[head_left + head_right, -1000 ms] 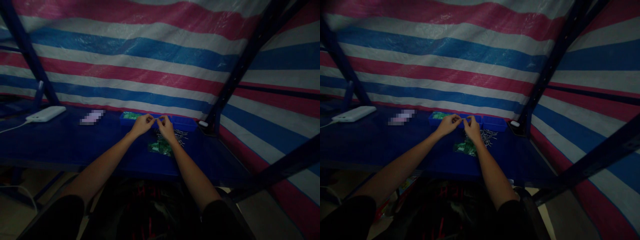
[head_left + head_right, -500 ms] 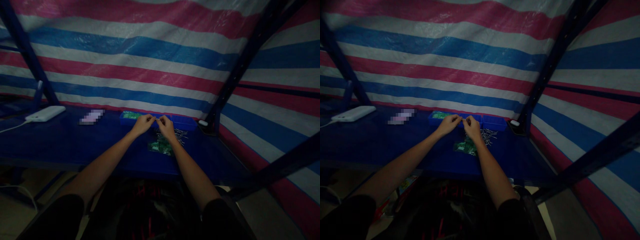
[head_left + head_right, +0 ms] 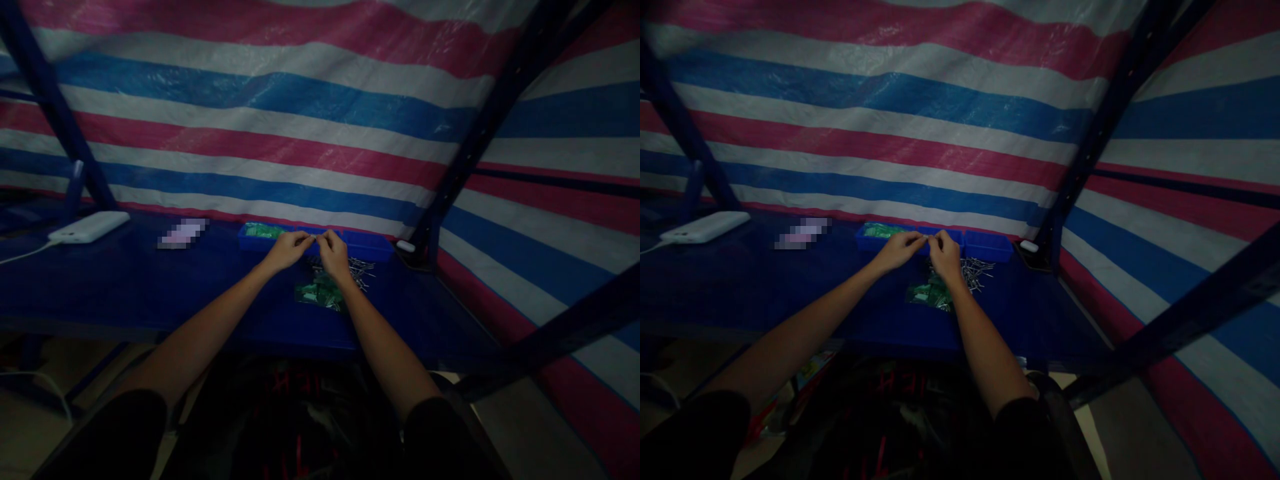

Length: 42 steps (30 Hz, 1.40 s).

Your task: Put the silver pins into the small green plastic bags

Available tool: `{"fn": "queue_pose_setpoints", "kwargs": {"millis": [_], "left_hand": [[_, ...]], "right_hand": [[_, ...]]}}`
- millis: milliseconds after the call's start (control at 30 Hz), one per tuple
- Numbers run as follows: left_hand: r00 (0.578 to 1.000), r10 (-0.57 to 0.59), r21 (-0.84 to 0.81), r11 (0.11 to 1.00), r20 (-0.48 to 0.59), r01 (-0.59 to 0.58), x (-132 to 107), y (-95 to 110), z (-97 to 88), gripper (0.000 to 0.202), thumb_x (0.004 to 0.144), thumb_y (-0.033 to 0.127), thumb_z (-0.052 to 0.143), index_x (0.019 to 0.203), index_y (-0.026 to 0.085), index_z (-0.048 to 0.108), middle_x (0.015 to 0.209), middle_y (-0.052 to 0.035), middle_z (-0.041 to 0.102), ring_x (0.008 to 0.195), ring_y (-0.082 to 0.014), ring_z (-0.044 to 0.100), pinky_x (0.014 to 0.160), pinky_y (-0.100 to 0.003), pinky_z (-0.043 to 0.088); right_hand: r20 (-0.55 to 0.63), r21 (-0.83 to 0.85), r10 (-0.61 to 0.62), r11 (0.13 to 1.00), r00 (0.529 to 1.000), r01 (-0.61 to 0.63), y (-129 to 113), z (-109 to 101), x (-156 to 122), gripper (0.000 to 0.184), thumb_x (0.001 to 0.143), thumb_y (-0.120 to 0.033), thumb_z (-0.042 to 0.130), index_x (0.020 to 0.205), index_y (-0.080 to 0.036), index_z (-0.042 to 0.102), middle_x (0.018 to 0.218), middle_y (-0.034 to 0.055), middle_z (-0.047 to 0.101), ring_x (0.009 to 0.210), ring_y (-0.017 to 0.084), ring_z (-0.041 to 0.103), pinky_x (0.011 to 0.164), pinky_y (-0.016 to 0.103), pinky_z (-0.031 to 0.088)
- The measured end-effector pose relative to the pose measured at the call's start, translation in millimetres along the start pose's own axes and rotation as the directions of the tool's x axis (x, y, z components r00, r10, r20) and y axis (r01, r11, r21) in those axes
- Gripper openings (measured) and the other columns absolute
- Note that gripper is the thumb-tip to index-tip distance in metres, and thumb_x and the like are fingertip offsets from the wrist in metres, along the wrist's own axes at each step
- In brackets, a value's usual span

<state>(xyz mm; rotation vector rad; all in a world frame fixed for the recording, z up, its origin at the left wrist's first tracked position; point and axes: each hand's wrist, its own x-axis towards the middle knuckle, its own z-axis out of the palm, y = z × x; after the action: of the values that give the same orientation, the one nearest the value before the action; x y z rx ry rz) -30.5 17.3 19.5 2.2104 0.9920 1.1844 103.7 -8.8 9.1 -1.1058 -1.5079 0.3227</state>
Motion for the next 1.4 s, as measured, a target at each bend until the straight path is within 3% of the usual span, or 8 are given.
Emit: {"fn": "queue_pose_setpoints", "kwargs": {"millis": [167,433,700,900,1067,1300,1400], "left_hand": [[0.999,-0.040,-0.044,0.998,0.027,0.041,3,-5,-0.4,0.032,0.082,0.035,0.040,0.069,0.014,0.062,0.063,-0.0014,0.061,0.056,-0.0119,0.052,0.056,-0.023,0.038],[0.999,-0.027,0.104,0.994,0.026,0.024,0,0,-5.0,0.031,0.080,0.029,0.043,0.057,0.016,0.059,0.054,-0.0002,0.058,0.054,-0.0118,0.048,0.053,-0.022,0.032],[1.000,0.002,0.161,0.987,0.027,-0.006,-2,0,-1.3,0.029,0.083,0.027,0.040,0.066,0.016,0.060,0.058,-0.0008,0.057,0.054,-0.0123,0.049,0.054,-0.024,0.033],[0.992,0.102,0.122,0.988,-0.076,-0.092,-6,6,2.2,0.021,0.081,0.026,0.048,0.096,0.015,0.057,0.081,-0.0042,0.063,0.068,-0.0138,0.056,0.064,-0.024,0.040],[0.988,0.129,0.125,0.985,-0.082,-0.118,-6,7,2.6,0.018,0.081,0.025,0.047,0.094,0.015,0.056,0.081,-0.0044,0.062,0.072,-0.0146,0.057,0.066,-0.024,0.042],[0.987,0.101,0.159,0.984,-0.128,-0.080,-6,5,1.9,0.020,0.085,0.029,0.040,0.086,0.015,0.055,0.075,-0.0041,0.062,0.070,-0.0161,0.057,0.063,-0.026,0.041],[0.986,0.095,0.185,0.980,-0.140,-0.068,-7,7,1.4,0.021,0.085,0.029,0.039,0.084,0.015,0.055,0.072,-0.0036,0.061,0.065,-0.0160,0.056,0.060,-0.026,0.039]], "right_hand": [[0.020,-0.069,-0.043,0.997,0.999,0.044,0,-1,-1,0.023,0.080,-0.036,0.040,0.063,-0.021,0.040,0.054,-0.0054,0.038,0.053,0.011,0.038,0.053,0.023,0.027],[0.083,-0.177,-0.073,0.980,0.994,0.087,0,-1,-3,0.021,0.082,-0.034,0.039,0.064,-0.022,0.037,0.054,-0.0045,0.039,0.053,0.013,0.039,0.054,0.024,0.027],[0.065,-0.153,-0.055,0.986,0.996,0.065,0,-1,-1,0.024,0.081,-0.035,0.040,0.061,-0.022,0.036,0.052,-0.0048,0.038,0.052,0.012,0.037,0.053,0.024,0.025],[0.002,-0.060,0.015,0.998,1.000,-0.015,3,-2,3,0.031,0.080,-0.036,0.037,0.053,-0.021,0.035,0.049,-0.0047,0.038,0.051,0.012,0.037,0.053,0.024,0.025],[0.026,-0.059,0.030,0.998,0.999,-0.029,4,-1,3,0.036,0.082,-0.040,0.035,0.051,-0.020,0.039,0.049,-0.0035,0.041,0.051,0.012,0.040,0.053,0.024,0.027],[0.037,-0.076,-0.022,0.997,0.999,0.025,-4,0,-2,0.019,0.080,-0.037,0.045,0.087,-0.021,0.051,0.053,-0.0072,0.041,0.048,0.010,0.040,0.051,0.022,0.027],[0.047,-0.085,-0.065,0.994,0.997,0.069,-5,0,-3,0.018,0.080,-0.034,0.046,0.089,-0.020,0.052,0.051,-0.0076,0.038,0.047,0.010,0.039,0.049,0.022,0.026]]}}
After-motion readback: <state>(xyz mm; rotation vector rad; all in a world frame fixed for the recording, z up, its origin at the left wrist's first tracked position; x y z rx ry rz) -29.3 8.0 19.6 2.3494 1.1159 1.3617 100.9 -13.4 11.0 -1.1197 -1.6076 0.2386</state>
